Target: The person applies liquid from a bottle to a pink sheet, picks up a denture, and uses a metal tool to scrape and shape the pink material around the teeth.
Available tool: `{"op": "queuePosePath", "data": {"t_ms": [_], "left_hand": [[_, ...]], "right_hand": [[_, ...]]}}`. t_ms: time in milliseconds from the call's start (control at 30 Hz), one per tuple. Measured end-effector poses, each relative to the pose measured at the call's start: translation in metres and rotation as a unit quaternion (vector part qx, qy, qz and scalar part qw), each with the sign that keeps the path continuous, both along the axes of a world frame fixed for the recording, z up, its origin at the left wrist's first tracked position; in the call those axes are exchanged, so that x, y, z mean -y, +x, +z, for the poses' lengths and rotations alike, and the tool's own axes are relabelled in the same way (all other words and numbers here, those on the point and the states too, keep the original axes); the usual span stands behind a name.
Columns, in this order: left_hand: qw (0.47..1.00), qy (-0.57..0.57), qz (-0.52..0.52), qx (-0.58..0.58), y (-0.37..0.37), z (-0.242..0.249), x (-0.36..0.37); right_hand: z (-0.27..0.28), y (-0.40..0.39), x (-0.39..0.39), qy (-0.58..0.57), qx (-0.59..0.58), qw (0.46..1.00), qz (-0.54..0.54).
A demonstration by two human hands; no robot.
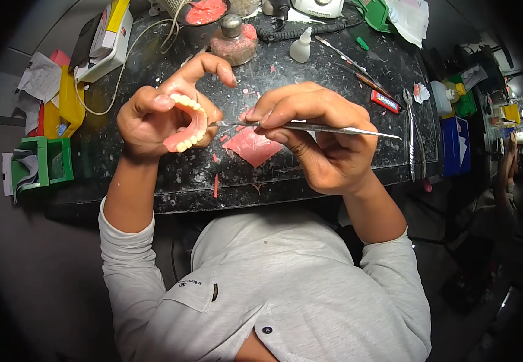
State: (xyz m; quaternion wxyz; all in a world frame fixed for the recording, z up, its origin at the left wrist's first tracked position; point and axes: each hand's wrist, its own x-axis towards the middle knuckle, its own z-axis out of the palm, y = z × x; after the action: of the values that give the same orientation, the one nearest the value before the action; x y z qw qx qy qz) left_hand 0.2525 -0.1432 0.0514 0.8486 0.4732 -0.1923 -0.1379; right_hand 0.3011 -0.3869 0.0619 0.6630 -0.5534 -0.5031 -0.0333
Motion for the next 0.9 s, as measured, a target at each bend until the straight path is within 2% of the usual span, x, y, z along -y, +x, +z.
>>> {"op": "queuePosePath", "data": {"t_ms": [300, 567, 900], "left_hand": [[1.000, -0.002, -0.008, -0.006, 0.0005, -0.0003, -0.0015], [1.000, -0.002, -0.011, -0.010, 0.0006, 0.0001, -0.0016], [1.000, -0.004, -0.013, -0.012, 0.0007, 0.0002, -0.0015]], "right_hand": [[-0.0046, -0.0026, -0.0030, -0.003, -0.035, 0.999, 0.027], [-0.0048, -0.0021, -0.0058, -0.019, 0.012, 1.000, 0.022], [-0.0084, -0.0010, -0.0046, -0.017, -0.005, 1.000, 0.015]]}}
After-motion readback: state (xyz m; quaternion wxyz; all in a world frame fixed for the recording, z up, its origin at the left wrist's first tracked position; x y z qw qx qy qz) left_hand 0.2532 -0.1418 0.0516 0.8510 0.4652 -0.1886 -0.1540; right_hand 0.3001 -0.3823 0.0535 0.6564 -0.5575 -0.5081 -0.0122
